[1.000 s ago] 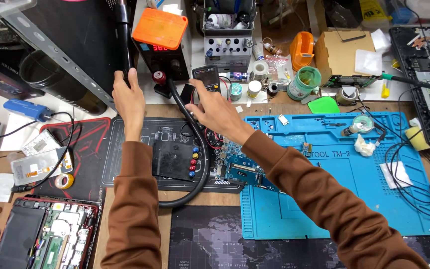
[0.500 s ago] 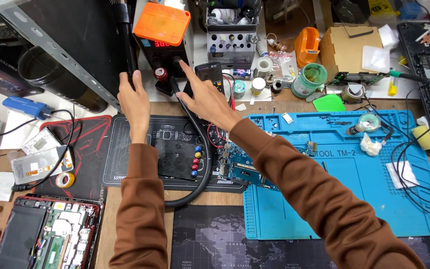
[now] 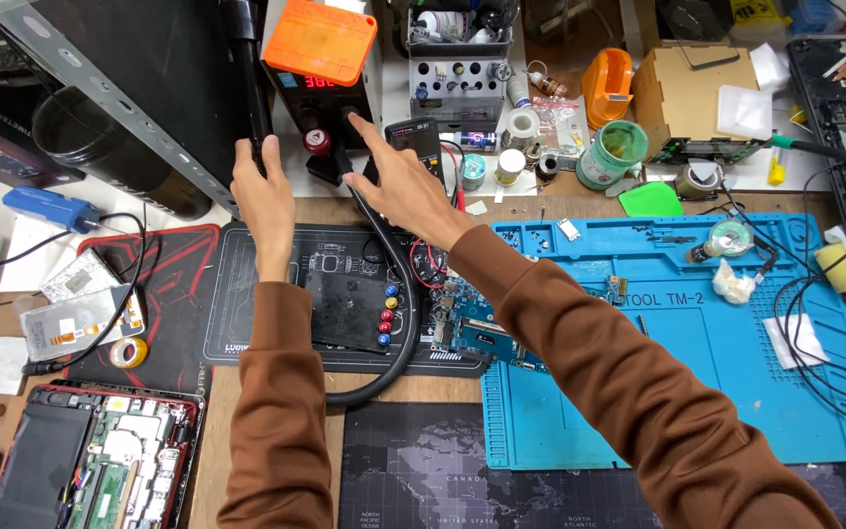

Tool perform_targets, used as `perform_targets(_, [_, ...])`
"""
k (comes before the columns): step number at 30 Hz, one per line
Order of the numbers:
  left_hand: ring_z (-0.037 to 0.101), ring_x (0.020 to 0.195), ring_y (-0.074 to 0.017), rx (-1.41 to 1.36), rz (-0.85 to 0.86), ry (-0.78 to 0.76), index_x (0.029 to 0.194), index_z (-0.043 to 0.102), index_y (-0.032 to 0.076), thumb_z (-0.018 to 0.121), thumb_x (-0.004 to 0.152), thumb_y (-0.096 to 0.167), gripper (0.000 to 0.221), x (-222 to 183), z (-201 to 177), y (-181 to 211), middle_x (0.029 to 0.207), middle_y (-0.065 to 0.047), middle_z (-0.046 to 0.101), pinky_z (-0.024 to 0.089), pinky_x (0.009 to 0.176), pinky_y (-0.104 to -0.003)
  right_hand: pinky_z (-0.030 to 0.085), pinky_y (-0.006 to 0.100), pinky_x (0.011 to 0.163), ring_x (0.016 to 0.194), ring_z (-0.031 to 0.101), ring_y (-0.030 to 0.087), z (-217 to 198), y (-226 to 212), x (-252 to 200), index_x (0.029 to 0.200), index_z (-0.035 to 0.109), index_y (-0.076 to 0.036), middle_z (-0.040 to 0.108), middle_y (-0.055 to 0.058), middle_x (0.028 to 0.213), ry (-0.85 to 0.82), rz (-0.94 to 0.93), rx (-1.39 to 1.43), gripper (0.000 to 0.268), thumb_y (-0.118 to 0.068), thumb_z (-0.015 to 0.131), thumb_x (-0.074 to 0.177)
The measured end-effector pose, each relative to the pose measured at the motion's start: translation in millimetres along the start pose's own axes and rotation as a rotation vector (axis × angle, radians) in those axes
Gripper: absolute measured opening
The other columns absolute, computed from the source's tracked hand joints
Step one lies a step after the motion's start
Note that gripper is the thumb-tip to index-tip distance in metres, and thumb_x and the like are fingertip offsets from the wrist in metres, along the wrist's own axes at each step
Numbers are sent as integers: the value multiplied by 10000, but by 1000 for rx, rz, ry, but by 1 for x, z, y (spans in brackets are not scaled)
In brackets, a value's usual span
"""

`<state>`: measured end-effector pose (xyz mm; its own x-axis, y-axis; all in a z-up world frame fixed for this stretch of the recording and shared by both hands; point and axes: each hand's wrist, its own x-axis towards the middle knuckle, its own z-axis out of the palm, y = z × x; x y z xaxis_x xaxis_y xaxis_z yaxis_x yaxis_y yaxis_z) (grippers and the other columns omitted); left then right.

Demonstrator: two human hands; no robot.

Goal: Repairing a laptop motherboard using a heat gun and tweezers to manipulate small components

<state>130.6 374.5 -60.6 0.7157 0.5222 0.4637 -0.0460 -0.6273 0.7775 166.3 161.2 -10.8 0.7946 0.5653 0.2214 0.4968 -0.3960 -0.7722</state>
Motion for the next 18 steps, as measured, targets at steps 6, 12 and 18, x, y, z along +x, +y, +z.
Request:
perform_targets(6, [612, 1151, -550, -6, -7, -10, 1375, 528, -3, 463, 1161, 398, 460, 2, 0, -6, 1253, -342, 648, 511, 918, -627, 509, 247, 398, 417, 674, 185, 2, 1, 0, 1601, 338, -203, 703, 88, 655, 12, -6, 23, 668, -226, 641, 1006])
perform_targets(12, [612, 1144, -558, -8, -5, -8, 1356, 535, -10, 461, 1160, 395, 456, 4, 3, -10, 1248, -347, 646, 509, 914, -635, 493, 247, 381, 413, 669, 181, 5, 8, 3, 1603, 334, -192, 707, 92, 655, 8, 0, 28, 679, -232, 646, 1001])
perform_targets(18, [605, 1186, -541, 6, -26, -18, 1413, 508, -24, 466, 1163, 418, 510, 5, 4, -15, 1307, -348, 621, 502, 961, -617, 492, 237, 369, 402, 664, 174, 2, 3, 3, 1593, 353, -186, 705, 79, 630, 2, 15, 22, 667, -228, 645, 995])
